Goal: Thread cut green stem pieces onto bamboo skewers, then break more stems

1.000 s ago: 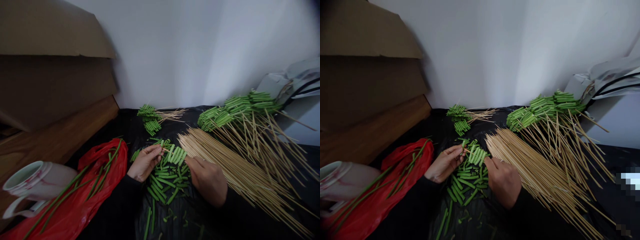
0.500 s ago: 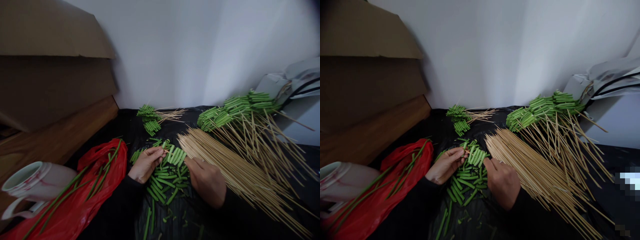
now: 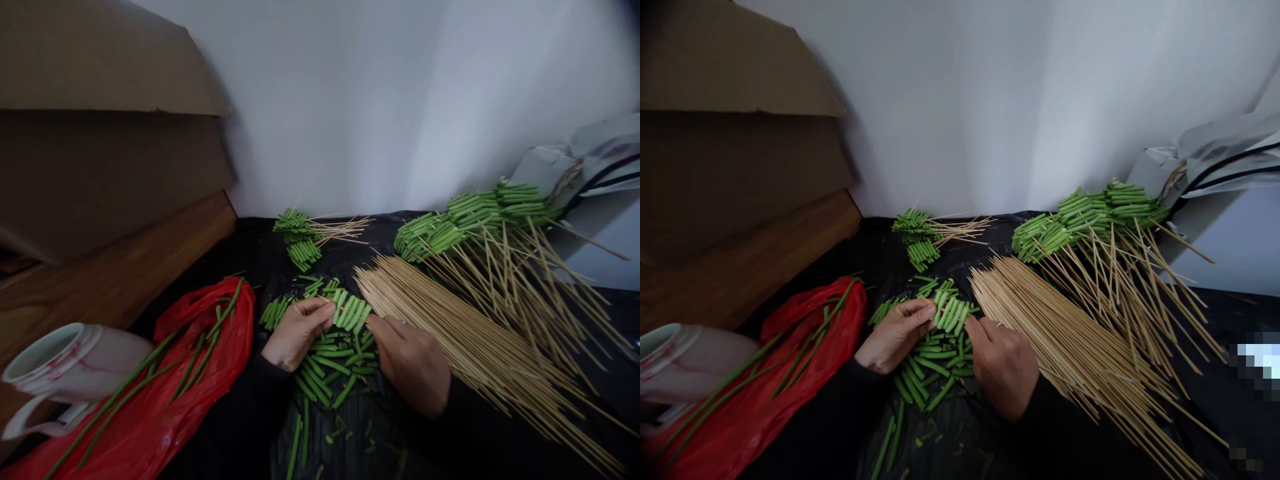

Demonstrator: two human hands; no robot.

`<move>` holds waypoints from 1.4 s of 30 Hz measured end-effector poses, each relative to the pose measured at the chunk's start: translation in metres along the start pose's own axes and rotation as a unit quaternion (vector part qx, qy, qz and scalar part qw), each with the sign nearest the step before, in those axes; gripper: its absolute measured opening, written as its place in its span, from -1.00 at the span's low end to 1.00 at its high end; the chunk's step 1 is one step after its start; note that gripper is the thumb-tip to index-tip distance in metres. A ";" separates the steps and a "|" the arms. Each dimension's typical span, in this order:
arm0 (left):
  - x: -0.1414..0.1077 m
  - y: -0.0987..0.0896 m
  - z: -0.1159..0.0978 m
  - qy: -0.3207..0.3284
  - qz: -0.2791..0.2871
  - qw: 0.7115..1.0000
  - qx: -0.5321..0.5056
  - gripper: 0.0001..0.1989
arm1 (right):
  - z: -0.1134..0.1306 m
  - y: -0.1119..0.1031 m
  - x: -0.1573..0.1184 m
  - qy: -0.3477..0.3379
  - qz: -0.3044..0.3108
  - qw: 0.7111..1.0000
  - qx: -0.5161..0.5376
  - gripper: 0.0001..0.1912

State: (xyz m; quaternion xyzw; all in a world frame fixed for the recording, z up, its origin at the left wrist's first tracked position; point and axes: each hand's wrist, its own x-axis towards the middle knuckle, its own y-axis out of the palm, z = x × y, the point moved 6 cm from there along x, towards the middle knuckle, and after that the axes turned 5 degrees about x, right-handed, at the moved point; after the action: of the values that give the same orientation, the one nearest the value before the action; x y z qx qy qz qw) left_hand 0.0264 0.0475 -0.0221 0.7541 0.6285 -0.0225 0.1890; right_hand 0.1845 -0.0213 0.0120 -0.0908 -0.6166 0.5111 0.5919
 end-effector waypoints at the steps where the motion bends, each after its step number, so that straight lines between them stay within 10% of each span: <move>1: 0.000 0.000 -0.001 0.008 -0.002 1.000 0.013 -0.76 | -0.001 -0.001 0.001 -0.001 -0.001 1.000 -0.002 -0.76; 6: -0.001 -0.001 -0.011 0.084 0.032 0.975 0.202 -0.72 | -0.012 -0.007 0.005 -0.003 -0.019 1.000 -0.017 -0.78; 15: -0.010 0.004 -0.016 0.188 0.143 0.786 0.572 -0.84 | -0.024 -0.009 0.006 0.004 -0.038 0.998 -0.049 -0.79; 25: -0.021 0.016 -0.022 0.272 0.175 0.654 0.684 -0.85 | -0.023 -0.007 0.006 0.006 -0.024 0.998 -0.052 -0.78; 42: -0.022 0.019 -0.023 0.278 0.160 0.690 0.649 -0.92 | -0.023 -0.013 0.008 0.008 -0.045 0.997 -0.062 -0.80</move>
State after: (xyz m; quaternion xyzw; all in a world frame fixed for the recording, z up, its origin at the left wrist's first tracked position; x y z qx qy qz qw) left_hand 0.0351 0.0319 0.0100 0.7500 0.3510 -0.1831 -0.5299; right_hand 0.2077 -0.0089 0.0212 -0.1036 -0.6457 0.4440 0.6126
